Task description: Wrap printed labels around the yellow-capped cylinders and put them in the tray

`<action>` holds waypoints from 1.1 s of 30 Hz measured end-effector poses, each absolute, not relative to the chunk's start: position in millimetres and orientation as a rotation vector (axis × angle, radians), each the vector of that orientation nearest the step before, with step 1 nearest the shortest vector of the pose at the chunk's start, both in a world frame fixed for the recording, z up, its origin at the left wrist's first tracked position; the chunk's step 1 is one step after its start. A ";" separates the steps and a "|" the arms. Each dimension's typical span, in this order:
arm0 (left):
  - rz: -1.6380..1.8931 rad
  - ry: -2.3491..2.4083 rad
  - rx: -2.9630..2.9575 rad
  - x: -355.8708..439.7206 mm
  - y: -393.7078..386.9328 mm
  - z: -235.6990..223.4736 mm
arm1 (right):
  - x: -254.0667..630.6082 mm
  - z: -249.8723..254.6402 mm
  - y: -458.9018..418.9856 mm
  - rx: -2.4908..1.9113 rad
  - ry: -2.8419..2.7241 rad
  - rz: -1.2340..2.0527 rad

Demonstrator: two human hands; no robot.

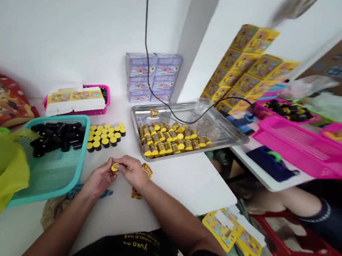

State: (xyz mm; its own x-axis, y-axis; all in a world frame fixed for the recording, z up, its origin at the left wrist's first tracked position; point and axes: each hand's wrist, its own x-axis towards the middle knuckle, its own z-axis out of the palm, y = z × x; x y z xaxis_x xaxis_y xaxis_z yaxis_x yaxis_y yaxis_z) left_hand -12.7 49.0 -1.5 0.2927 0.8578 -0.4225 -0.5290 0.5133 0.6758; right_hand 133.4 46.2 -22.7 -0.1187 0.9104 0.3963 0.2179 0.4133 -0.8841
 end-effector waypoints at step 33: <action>0.995 0.852 0.642 -12.0 46.0 2.1 | 135.1 -10.7 41.1 -1.060 -1.754 0.747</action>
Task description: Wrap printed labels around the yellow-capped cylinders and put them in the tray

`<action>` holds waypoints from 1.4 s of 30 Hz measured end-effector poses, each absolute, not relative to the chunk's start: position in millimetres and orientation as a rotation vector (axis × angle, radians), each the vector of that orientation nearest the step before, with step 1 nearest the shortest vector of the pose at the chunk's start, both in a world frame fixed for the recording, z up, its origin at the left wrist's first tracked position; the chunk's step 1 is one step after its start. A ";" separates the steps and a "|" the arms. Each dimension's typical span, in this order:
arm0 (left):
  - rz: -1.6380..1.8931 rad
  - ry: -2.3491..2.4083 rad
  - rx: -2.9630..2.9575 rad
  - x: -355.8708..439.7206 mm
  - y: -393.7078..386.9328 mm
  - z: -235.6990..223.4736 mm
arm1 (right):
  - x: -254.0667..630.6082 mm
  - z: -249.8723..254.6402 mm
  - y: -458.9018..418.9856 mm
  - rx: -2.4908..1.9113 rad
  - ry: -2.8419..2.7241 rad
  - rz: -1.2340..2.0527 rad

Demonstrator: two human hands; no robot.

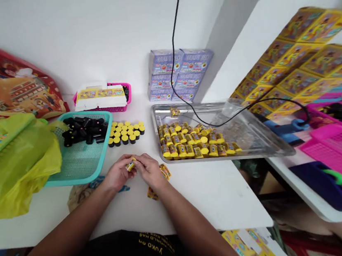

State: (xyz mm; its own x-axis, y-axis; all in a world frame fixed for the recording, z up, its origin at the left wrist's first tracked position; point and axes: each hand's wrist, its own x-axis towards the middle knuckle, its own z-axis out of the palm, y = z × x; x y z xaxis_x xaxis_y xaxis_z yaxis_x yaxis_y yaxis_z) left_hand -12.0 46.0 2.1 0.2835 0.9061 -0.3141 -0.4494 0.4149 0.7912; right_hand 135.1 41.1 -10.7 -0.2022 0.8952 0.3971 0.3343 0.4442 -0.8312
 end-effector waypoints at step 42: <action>0.716 0.903 0.637 -15.5 53.7 -5.8 | 215.6 17.5 69.2 -1.673 -1.383 0.433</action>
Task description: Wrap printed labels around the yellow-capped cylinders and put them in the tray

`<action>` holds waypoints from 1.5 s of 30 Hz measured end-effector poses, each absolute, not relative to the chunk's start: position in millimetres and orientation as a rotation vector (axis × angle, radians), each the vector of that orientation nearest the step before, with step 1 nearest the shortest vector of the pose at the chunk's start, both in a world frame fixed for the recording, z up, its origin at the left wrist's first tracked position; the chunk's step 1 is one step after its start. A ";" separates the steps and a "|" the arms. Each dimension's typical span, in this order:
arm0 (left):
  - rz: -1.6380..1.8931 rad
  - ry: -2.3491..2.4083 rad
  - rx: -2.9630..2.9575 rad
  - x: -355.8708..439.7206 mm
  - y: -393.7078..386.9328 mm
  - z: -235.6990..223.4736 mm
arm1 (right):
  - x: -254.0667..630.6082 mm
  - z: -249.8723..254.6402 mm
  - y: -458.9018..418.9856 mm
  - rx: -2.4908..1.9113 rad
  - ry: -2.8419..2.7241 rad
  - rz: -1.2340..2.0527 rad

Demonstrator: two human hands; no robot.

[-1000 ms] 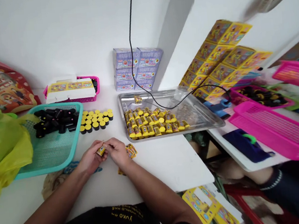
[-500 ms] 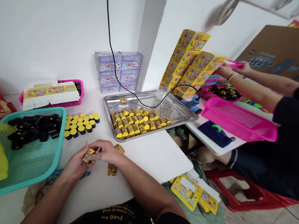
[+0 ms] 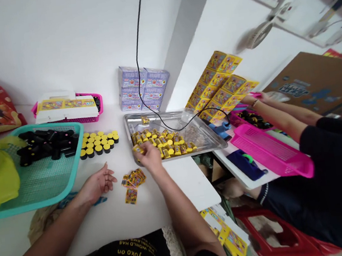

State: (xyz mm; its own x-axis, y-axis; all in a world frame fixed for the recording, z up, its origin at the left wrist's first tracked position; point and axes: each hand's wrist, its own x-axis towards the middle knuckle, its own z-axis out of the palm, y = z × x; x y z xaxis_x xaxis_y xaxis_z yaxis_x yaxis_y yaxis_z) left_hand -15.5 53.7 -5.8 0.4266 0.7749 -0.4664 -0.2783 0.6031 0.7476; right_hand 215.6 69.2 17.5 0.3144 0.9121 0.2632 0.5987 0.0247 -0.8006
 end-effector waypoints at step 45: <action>0.680 0.985 0.731 -0.8 48.0 -19.8 | 386.0 42.0 142.7 -2.393 -1.977 -0.025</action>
